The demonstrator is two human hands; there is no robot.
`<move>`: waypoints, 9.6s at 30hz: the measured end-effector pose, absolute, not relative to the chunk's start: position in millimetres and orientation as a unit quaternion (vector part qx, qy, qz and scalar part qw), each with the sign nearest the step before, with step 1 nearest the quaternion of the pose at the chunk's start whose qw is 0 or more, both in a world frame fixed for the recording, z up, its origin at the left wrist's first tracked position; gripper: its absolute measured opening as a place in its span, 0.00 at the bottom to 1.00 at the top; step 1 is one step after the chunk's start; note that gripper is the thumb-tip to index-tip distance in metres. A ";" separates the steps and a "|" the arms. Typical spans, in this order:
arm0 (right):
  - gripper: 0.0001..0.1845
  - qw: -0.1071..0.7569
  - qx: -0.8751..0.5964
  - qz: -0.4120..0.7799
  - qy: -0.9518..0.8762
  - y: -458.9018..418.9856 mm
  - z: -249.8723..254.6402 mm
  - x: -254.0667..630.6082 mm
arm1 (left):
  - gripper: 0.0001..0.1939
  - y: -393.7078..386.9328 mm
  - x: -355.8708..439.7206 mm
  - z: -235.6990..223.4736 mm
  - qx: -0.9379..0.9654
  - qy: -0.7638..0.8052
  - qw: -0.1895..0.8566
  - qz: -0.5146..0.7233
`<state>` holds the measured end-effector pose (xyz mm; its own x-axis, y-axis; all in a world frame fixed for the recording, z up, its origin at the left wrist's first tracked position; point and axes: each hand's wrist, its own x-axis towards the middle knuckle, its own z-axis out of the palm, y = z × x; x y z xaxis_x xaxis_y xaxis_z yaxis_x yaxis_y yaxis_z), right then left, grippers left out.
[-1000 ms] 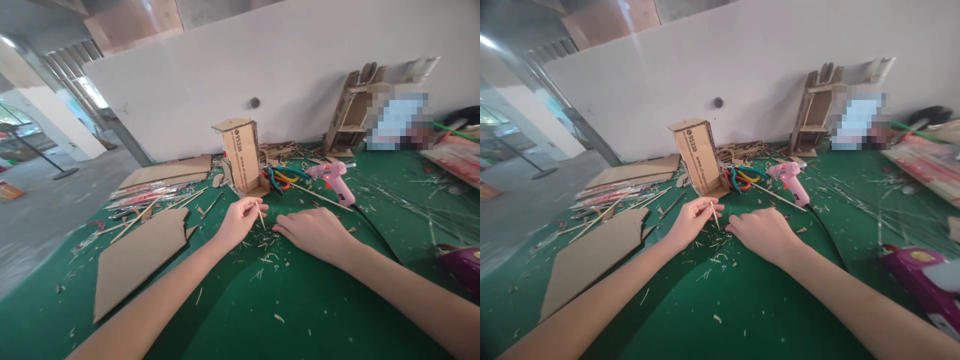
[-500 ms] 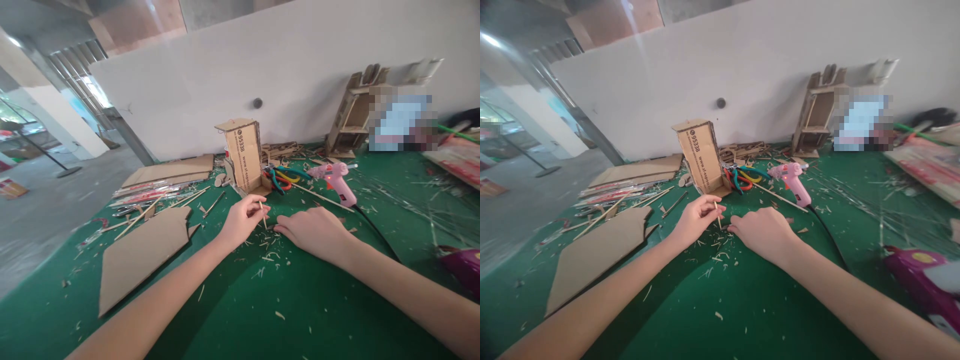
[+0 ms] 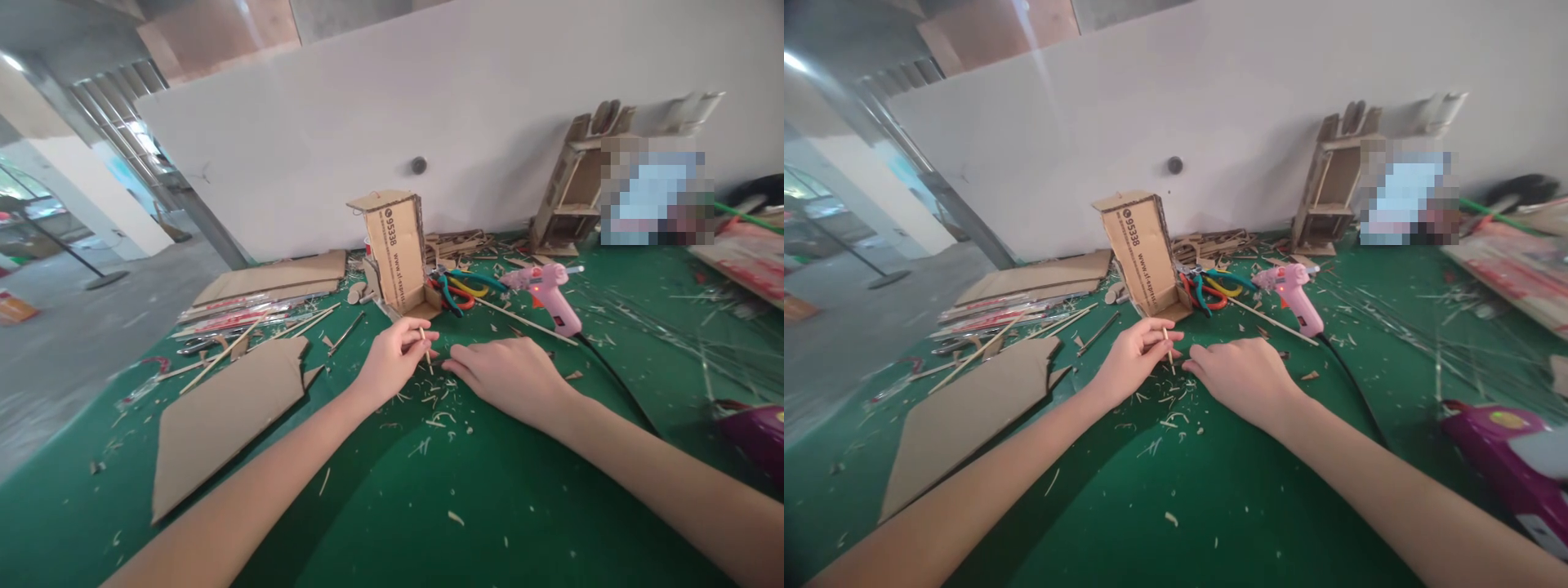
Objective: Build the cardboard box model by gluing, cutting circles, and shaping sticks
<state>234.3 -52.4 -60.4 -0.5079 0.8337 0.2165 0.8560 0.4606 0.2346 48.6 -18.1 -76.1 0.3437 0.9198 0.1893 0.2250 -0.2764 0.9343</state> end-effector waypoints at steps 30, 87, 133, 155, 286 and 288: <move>0.21 -0.018 -0.495 -0.157 -0.854 -54.2 -56.6 227.1 | 0.06 -21.6 47.0 -77.3 0.682 0.387 0.445 0.432; 0.22 0.030 -0.489 -0.172 -0.854 -48.9 -58.8 230.1 | 0.07 -19.8 44.3 -75.3 0.699 0.400 0.363 0.469; 0.21 0.035 -0.495 -0.205 -0.843 -54.6 -60.7 228.1 | 0.13 -14.4 45.1 -74.6 0.678 0.413 0.417 0.443; 0.22 -0.026 -0.486 -0.147 -0.861 -49.8 -57.9 230.0 | 0.11 -13.3 44.6 -74.7 0.657 0.424 0.442 0.440; 0.23 0.021 -0.512 -0.174 -0.841 -49.2 -62.5 231.7 | 0.10 -14.7 51.3 -68.7 0.665 0.445 0.425 0.424; 0.23 0.021 -0.523 -0.177 -0.833 -49.7 -62.7 230.5 | 0.10 -14.5 51.3 -69.3 0.668 0.446 0.422 0.421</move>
<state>230.5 -49.7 -62.7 -0.4511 0.8647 0.2206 0.8798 0.3895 0.2725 51.3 -14.5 -69.3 0.2475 0.9508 0.1866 0.2404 -0.2468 0.9388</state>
